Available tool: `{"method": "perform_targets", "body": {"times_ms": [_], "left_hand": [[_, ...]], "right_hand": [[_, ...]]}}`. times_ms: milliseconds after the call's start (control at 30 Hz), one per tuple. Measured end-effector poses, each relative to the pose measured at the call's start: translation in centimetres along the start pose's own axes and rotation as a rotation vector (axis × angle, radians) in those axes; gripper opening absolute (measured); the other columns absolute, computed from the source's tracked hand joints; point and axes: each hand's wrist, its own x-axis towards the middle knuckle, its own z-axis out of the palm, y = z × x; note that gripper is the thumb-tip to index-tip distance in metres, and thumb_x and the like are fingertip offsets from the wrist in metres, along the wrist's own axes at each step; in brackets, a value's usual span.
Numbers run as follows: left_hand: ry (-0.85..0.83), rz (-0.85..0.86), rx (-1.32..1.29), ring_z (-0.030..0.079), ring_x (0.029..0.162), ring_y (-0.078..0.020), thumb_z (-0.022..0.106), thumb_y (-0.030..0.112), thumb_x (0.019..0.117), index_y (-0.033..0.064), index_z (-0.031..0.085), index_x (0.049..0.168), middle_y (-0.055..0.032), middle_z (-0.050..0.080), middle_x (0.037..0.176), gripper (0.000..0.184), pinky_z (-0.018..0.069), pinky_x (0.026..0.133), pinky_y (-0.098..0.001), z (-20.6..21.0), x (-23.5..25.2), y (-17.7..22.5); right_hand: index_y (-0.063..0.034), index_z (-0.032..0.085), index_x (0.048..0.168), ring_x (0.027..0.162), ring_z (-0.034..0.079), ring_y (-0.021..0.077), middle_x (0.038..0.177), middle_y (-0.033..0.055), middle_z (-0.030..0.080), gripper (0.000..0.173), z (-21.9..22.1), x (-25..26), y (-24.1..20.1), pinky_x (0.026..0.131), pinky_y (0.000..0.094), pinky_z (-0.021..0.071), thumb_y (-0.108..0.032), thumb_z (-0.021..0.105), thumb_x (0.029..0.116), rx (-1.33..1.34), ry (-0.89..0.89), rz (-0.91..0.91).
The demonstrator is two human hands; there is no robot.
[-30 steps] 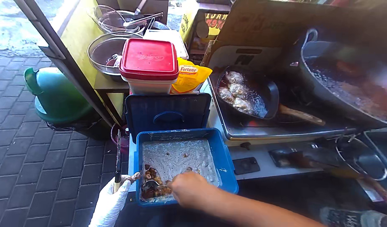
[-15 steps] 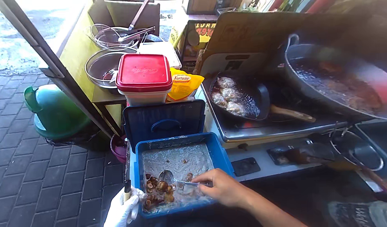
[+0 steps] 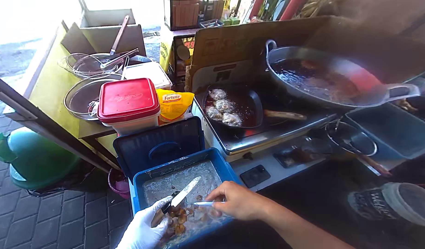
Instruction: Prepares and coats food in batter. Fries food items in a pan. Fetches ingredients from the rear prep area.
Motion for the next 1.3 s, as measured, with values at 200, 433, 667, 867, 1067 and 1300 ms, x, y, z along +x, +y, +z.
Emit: {"method": "perform_targets", "body": {"times_ms": [200, 433, 667, 867, 1067, 1300], "left_hand": [[-0.169, -0.051, 0.165, 0.07, 0.097, -0.0059, 0.069, 0.035, 0.0848, 0.0334, 0.067, 0.132, 0.0059, 0.075, 0.11, 0.047, 0.0591, 0.087, -0.0364, -1.1, 1.4, 0.4], [-0.428, -0.182, 0.421, 0.072, 0.1, -0.0222, 0.067, 0.049, 0.0866, 0.036, 0.06, 0.139, -0.0039, 0.074, 0.109, 0.055, 0.0573, 0.086, -0.0519, -1.0, 2.8, 3.6], [-0.491, -0.231, 0.412, 0.071, 0.095, -0.0232, 0.069, 0.048, 0.0841, 0.0261, 0.065, 0.128, -0.0055, 0.073, 0.104, 0.049, 0.0573, 0.083, -0.0525, -0.2, 3.2, 4.0], [-0.443, -0.207, 0.213, 0.069, 0.085, -0.0164, 0.07, 0.045, 0.0843, 0.0219, 0.07, 0.115, -0.0019, 0.072, 0.094, 0.038, 0.057, 0.076, -0.0452, 0.5, 3.2, 2.4], [-0.428, -0.187, 0.265, 0.07, 0.088, -0.0174, 0.071, 0.053, 0.0842, 0.0227, 0.07, 0.119, -0.0027, 0.073, 0.096, 0.046, 0.058, 0.08, -0.0454, 1.9, 3.1, 2.1], [-0.411, -0.2, 0.31, 0.07, 0.085, -0.0183, 0.071, 0.054, 0.0823, 0.0223, 0.071, 0.112, -0.0026, 0.072, 0.092, 0.044, 0.0576, 0.077, -0.0463, 2.8, 3.1, 1.6]], "right_hand": [[-0.0125, 0.075, 0.12, 0.074, 0.067, 0.0088, 0.088, 0.0007, 0.074, 0.024, -0.4, -0.3, -0.6, 0.075, 0.0335, 0.0567, -0.023, 0.061, 0.1018, 0.002, -0.026, 0.032], [-0.0128, 0.075, 0.117, 0.074, 0.067, 0.0079, 0.087, -0.0004, 0.074, 0.023, -0.6, -0.6, -1.4, 0.075, 0.0325, 0.0563, -0.024, 0.062, 0.1014, -0.044, -0.047, 0.05], [-0.0139, 0.077, 0.113, 0.073, 0.067, 0.0088, 0.085, -0.0004, 0.074, 0.022, -0.2, -0.6, -0.9, 0.074, 0.0345, 0.0565, -0.024, 0.063, 0.1002, -0.099, -0.057, 0.031], [-0.014, 0.076, 0.115, 0.079, 0.07, 0.0129, 0.09, 0.0021, 0.075, 0.024, 0.1, -0.6, -0.9, 0.079, 0.0386, 0.058, -0.027, 0.062, 0.1004, -0.16, -0.058, 0.044], [-0.0131, 0.076, 0.115, 0.076, 0.069, 0.0122, 0.088, 0.0013, 0.075, 0.023, 0.2, -0.6, -0.4, 0.076, 0.0376, 0.0573, -0.025, 0.062, 0.1003, -0.133, -0.061, 0.079], [-0.0118, 0.076, 0.116, 0.076, 0.07, 0.0129, 0.088, 0.0017, 0.075, 0.025, 1.1, -0.5, 1.1, 0.076, 0.0391, 0.0579, -0.024, 0.062, 0.0992, -0.064, -0.053, 0.089]]}}
